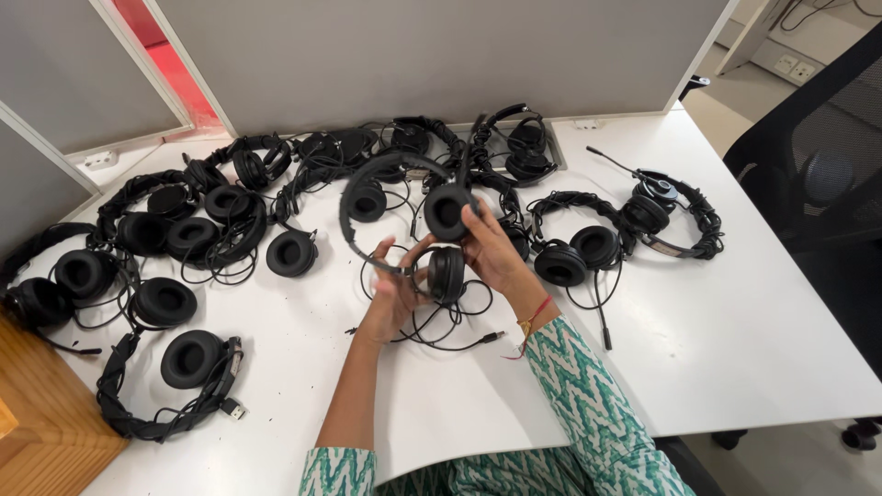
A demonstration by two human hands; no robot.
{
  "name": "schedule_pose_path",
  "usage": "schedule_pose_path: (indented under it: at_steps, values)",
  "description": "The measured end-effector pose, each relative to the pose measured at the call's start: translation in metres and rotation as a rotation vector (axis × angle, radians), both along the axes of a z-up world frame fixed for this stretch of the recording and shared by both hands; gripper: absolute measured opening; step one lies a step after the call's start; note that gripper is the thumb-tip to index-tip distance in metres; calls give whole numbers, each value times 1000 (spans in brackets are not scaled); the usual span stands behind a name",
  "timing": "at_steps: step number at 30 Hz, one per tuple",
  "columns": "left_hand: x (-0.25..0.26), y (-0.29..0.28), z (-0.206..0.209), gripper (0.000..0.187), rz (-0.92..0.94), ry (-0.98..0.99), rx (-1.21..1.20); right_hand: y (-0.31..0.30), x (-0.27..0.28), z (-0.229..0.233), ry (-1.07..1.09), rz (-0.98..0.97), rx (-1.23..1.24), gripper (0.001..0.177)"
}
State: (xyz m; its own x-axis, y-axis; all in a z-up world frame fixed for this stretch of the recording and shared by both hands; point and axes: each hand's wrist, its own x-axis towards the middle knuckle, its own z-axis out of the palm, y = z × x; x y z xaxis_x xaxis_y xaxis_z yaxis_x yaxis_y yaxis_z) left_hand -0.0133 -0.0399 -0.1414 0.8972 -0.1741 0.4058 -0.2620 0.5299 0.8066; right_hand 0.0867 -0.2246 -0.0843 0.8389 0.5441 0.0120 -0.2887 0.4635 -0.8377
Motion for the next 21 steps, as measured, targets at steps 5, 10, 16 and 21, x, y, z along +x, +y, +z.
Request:
schedule_pose_path:
  at_steps: [5,10,16,21]
  values:
    - [1,-7,-12,114,66,27,156,1,-5,12,-18,-55,57,43]
    - [3,-5,-14,82,90,302,-169,-4,-6,15,-81,-54,2,48]
    - [-1,12,11,48,320,406,-208,-9,4,5,-172,-97,-121,59]
    - [5,10,6,46,598,398,68,-8,7,-3,-179,-158,-249,63]
